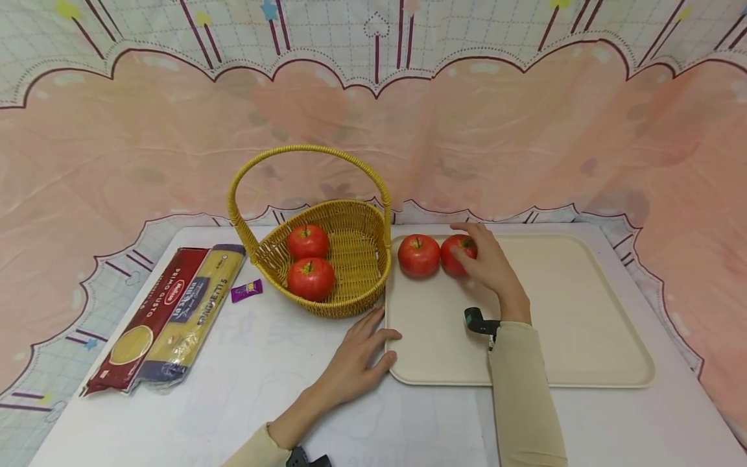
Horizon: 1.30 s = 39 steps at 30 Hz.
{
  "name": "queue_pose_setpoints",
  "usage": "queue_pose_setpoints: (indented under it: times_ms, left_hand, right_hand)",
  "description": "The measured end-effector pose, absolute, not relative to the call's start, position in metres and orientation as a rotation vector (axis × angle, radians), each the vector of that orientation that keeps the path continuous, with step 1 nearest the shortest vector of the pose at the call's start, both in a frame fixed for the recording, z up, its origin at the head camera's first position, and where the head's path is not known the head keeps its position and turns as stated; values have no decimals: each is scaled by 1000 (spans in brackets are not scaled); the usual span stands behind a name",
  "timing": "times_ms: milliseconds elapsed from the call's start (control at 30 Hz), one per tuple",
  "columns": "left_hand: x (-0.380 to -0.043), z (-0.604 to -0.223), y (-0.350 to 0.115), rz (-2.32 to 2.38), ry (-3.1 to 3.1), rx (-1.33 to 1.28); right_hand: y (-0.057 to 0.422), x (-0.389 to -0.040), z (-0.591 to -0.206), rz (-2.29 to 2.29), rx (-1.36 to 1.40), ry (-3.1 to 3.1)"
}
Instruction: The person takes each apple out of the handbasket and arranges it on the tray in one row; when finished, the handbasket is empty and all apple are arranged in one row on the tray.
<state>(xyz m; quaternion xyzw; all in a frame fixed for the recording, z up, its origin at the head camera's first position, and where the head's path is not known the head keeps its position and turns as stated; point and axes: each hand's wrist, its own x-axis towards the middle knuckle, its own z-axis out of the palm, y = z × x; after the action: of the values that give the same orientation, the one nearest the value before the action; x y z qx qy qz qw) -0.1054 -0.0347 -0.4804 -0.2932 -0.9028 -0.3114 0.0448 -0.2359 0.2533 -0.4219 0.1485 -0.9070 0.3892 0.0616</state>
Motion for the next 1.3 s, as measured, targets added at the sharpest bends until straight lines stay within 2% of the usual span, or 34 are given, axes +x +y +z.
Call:
queue_pose_setpoints:
  times_ms: [700,967,1300]
  left_hand:
    - [-105,-482,-35,-945,-2735,-896]
    - [-107,-482,-34,-950,-2733,-904]
    - [-106,-483,-34,-947,-2740,-887]
  right_hand:
    - [202,-231,-395,1215,660,-2539]
    - [176,-228,-388,1151,949,-2532]
    - [146,-232,-385,1071,1164,-2564]
